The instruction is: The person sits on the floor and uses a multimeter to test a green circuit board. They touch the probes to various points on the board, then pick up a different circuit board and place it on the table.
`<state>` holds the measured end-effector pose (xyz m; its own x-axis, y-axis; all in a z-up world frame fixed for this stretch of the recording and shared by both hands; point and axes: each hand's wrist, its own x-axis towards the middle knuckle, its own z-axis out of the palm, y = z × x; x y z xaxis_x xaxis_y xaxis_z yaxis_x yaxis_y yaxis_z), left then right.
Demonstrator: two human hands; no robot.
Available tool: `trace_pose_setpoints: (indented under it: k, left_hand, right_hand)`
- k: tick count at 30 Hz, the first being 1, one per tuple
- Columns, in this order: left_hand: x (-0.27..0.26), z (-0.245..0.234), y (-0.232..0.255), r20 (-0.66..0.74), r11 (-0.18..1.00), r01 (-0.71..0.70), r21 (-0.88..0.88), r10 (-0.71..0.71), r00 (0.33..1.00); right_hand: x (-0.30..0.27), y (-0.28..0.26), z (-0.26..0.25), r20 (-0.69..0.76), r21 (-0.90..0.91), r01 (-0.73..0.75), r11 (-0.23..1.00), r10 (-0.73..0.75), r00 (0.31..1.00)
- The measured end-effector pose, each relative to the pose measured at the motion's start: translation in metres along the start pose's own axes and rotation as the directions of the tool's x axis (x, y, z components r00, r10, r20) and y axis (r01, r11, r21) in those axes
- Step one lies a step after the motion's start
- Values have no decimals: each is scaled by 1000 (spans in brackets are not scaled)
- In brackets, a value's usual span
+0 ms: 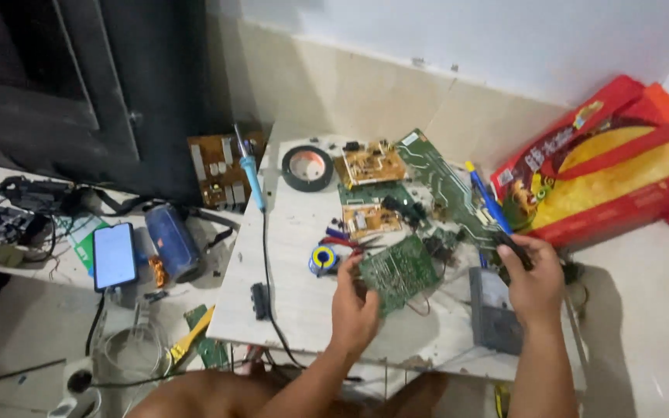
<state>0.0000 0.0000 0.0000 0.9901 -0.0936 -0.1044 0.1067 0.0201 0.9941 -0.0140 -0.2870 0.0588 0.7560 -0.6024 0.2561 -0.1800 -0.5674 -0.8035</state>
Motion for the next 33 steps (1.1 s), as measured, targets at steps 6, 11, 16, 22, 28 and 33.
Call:
trace_pose_setpoints:
  k: [6,11,16,22,28,33]
  left_hand:
    - [3,-1,14,44,980,195,29,-196,980]
    - [7,2,5,43,992,125,33,-126,991]
    - [12,0,7,82,985,175,-4,-174,981]
    - [14,1,7,86,977,209,29,-211,974]
    - [14,-1,5,107,988,151,15,-152,983]
    - [10,-2,6,111,990,119,74,-127,986]
  right_hand:
    - [101,-38,69,249,-196,66,978,-16,968]
    - [165,-37,123,427,-176,198,964,-106,898]
    - [187,-54,157,500,-189,161,969,-46,865]
    - [195,-45,177,544,-221,114,969,25,838]
    - [186,-39,192,477,-268,16,963,118,871]
    - [211,16,187,336,-228,228,947,-143,931]
